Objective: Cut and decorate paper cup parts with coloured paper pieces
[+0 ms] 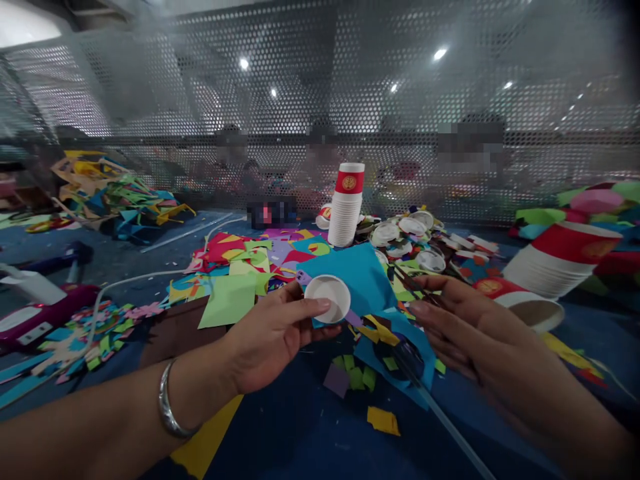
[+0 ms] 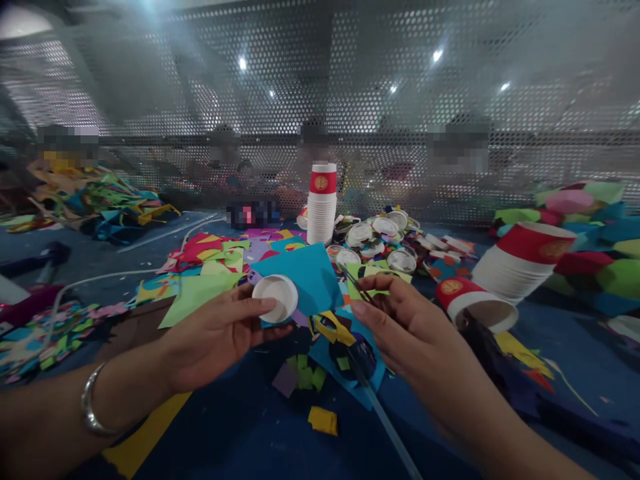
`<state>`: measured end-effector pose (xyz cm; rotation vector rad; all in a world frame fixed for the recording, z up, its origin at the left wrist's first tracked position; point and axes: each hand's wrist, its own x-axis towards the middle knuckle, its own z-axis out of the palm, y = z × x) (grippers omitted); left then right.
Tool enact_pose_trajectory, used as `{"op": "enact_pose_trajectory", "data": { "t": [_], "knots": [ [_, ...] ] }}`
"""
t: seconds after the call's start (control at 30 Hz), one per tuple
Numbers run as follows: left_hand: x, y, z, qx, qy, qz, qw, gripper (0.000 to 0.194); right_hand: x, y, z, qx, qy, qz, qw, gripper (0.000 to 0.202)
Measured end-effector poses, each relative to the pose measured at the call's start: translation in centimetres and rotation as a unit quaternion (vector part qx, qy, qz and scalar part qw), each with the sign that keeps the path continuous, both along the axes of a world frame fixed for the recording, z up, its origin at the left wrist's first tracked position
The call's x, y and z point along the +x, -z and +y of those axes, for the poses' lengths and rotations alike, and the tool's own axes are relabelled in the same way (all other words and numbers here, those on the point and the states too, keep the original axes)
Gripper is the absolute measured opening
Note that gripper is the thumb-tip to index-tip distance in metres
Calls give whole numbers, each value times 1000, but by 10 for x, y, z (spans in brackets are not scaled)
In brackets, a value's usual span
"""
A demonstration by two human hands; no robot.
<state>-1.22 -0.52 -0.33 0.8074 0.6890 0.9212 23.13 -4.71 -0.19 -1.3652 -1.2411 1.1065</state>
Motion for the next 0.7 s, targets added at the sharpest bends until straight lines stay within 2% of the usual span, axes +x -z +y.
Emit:
{"op": "enact_pose_trajectory", "data": {
  "t": [0.1,0.23,0.37,0.5,0.6,0.7],
  "knots": [
    [2,2,-2,19,21,-8,1000,22,-6,0,-3,-35,3,58,998,58],
    [3,3,-6,38,57,26,997,24,-8,0,-4,-46,-7,105,993,51],
    [1,2,-8,83,119,68,987,25,-3,0,-5,-54,-7,93,994,50],
    [-7,-2,-3,127,161,155,966,37,-3,-1,-4,-14,-62,41,997,40],
    [-17,-11,5,178,161,270,933,46,-5,-3,-3,32,-100,-16,994,35],
    [-28,-24,13,279,224,365,859,38,-7,-5,-1,54,-106,-49,992,31]
  ]
}}
